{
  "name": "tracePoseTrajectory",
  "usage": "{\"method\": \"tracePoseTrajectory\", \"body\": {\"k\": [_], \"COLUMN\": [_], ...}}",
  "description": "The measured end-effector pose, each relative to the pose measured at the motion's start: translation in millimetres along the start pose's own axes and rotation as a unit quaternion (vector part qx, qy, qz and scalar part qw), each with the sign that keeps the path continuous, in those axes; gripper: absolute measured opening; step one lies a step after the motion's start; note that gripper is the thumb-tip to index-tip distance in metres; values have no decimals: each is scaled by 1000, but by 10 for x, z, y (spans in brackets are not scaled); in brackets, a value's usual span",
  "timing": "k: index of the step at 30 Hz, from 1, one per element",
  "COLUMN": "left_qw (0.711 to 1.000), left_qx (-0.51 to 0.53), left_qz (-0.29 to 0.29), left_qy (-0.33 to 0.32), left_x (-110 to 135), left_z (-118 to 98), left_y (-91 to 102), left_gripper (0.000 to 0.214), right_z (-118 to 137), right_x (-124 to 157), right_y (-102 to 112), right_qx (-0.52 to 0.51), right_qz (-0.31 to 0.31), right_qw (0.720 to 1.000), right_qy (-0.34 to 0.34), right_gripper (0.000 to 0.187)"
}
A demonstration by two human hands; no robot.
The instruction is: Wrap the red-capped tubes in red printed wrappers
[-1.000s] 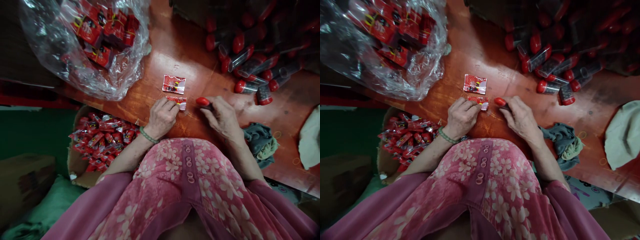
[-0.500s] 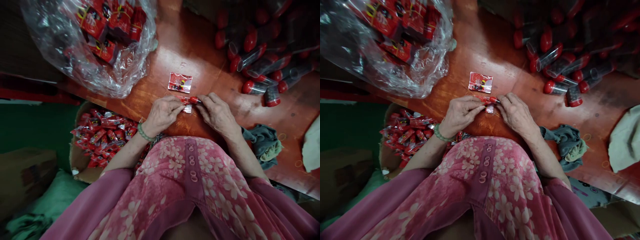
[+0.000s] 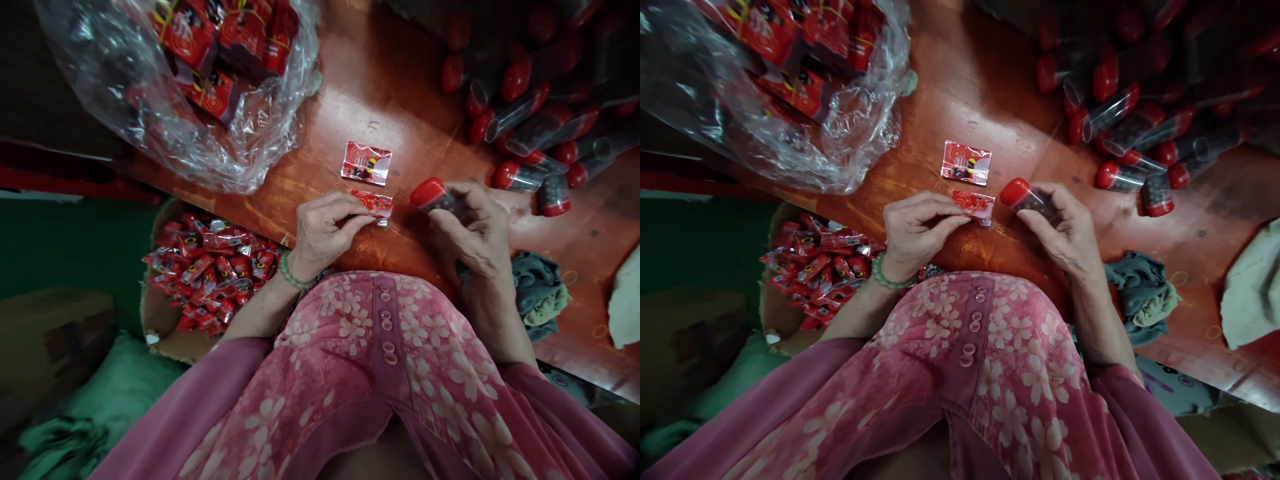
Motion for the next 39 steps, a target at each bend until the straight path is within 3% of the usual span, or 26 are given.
{"method": "tracePoseTrajectory", "body": {"k": [3,8,16,22,32,39], "left_qw": [999,997,993,992,987,977], "left_qx": [27,70,92,54,67,67], "left_qz": [6,25,64,115,148,199], "left_qy": [-16,-32,-32,-19,8,19], "left_x": [-13,-20,14,43,48,32], "left_z": [-68,-139,-138,-174,-73,-94], "left_y": [32,50,23,3,-34,-48], "left_gripper": [11,13,10,12,13,9], "right_z": [106,279,373,444,375,365], "right_x": [57,89,57,10,-160,-204], "right_y": [42,33,116,168,164,127], "right_qx": [-32,-43,71,172,112,161], "right_qz": [-7,55,156,249,339,401], "right_qw": [999,995,971,941,925,895], "right_qy": [12,77,167,151,127,113], "right_gripper": [31,22,22,32,39,42]}}
Point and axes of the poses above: each hand's wrist, its own x-axis away from the middle knuckle, its own y-axis out of the back of the hand, z = x × y, the point moved 1 cm from there along -x, towards the middle knuckle, and after that the axes turned 6 degrees about -z, right-handed, at the moved point
